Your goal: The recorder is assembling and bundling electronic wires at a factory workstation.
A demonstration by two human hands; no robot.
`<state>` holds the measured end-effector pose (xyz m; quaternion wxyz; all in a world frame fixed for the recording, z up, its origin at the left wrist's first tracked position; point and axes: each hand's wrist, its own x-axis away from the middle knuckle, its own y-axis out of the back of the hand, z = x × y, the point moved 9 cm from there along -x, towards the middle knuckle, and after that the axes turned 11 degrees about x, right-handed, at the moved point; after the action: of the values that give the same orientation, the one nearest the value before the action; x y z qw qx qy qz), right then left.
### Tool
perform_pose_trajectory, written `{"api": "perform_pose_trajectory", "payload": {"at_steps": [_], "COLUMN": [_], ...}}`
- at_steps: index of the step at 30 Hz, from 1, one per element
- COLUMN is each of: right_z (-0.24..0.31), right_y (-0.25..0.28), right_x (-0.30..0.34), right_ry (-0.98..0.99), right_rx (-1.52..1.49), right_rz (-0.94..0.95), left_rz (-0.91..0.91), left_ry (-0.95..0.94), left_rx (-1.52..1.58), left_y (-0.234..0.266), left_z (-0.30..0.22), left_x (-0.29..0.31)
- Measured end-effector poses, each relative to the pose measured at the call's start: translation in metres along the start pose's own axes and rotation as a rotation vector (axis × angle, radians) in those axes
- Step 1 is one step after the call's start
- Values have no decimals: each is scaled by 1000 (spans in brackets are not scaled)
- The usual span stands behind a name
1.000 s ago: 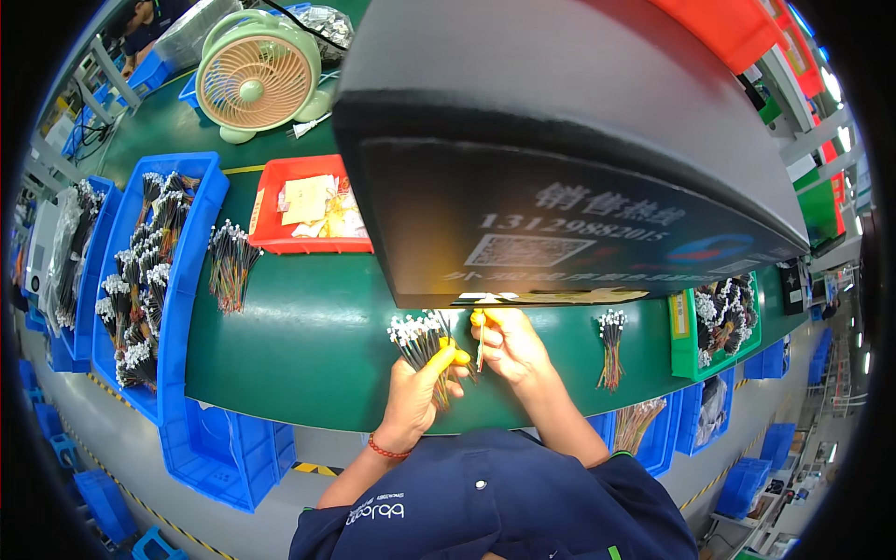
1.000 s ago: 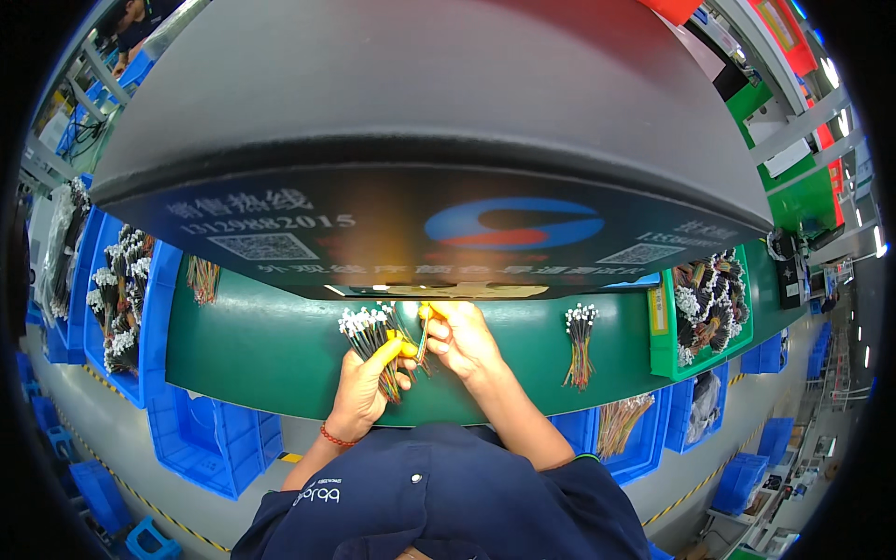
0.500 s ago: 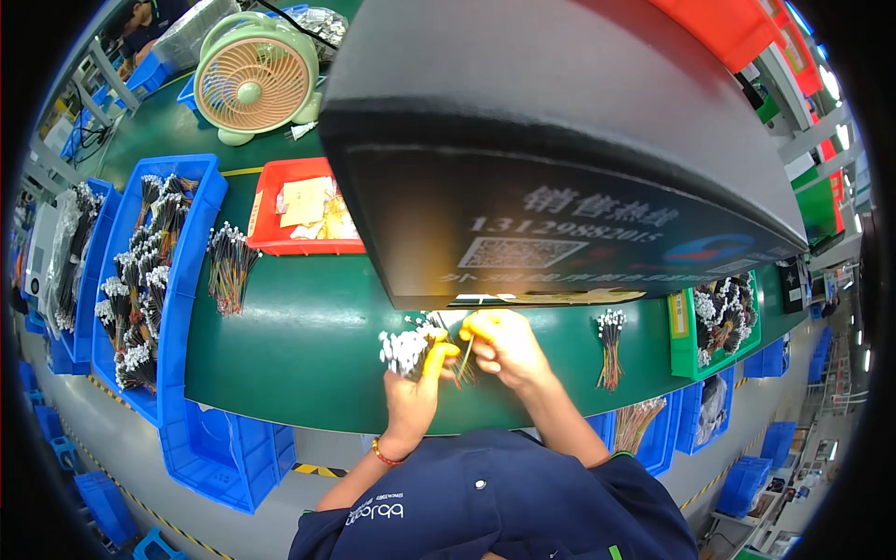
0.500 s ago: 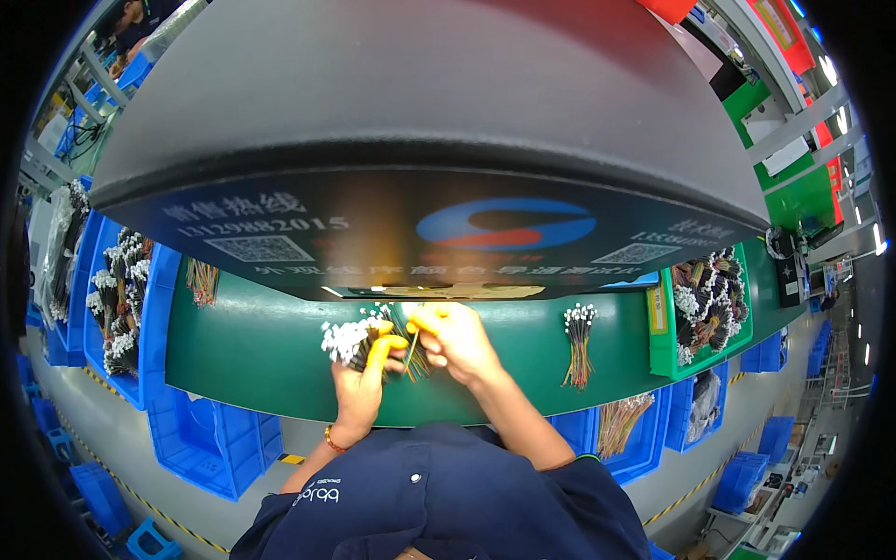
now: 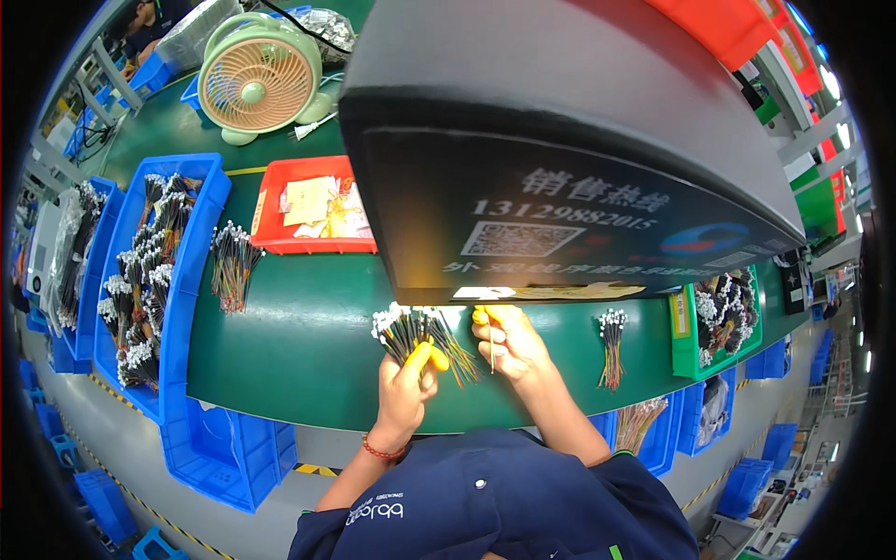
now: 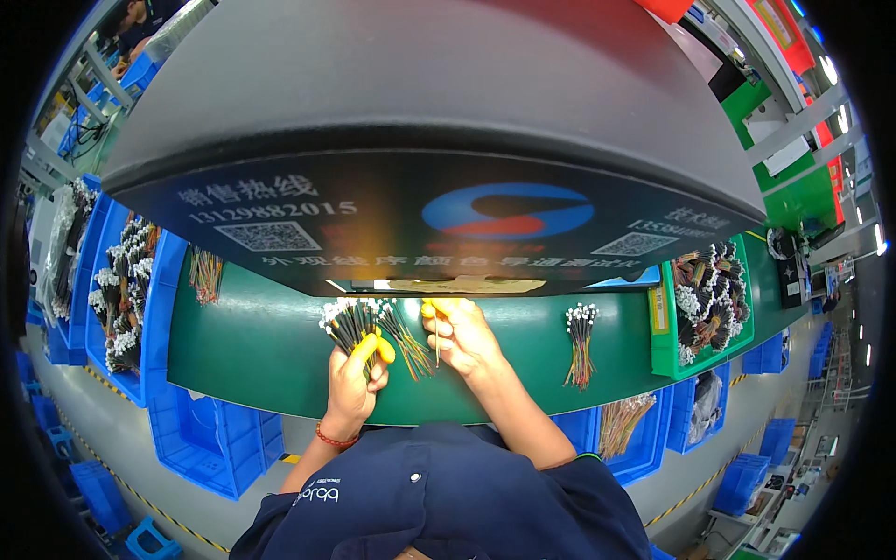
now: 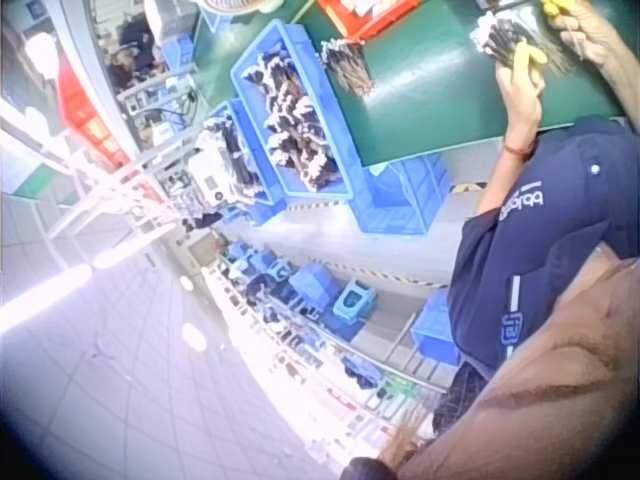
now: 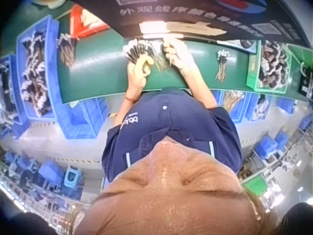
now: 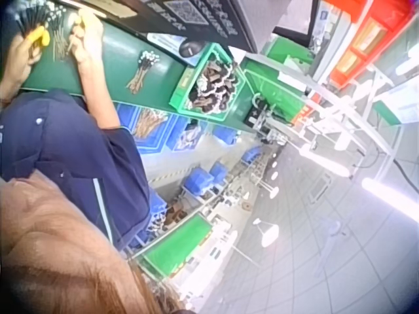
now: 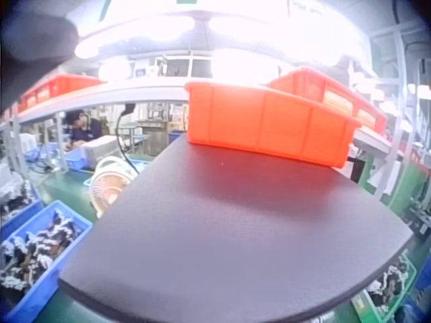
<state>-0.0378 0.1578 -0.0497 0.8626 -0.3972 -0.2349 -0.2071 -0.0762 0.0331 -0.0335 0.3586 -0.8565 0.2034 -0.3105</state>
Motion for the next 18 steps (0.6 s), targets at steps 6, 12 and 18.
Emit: {"api": "perform_pose_trajectory", "payload": {"at_steps": [6,12,18], "right_z": [32,7,8], "right_y": [-21,-19,-5], "right_x": [24,14,2], "right_ry": [542,106,18], "right_rx": [1069,507,74], "right_rz": [-218,-41,20], "left_rz": [-32,-54,-78], "left_ry": [105,104,136], "left_rx": [73,126,95], "left_y": [0,-2,-1], "left_z": [20,22,22], "left_x": [-5,-6,-4]}}
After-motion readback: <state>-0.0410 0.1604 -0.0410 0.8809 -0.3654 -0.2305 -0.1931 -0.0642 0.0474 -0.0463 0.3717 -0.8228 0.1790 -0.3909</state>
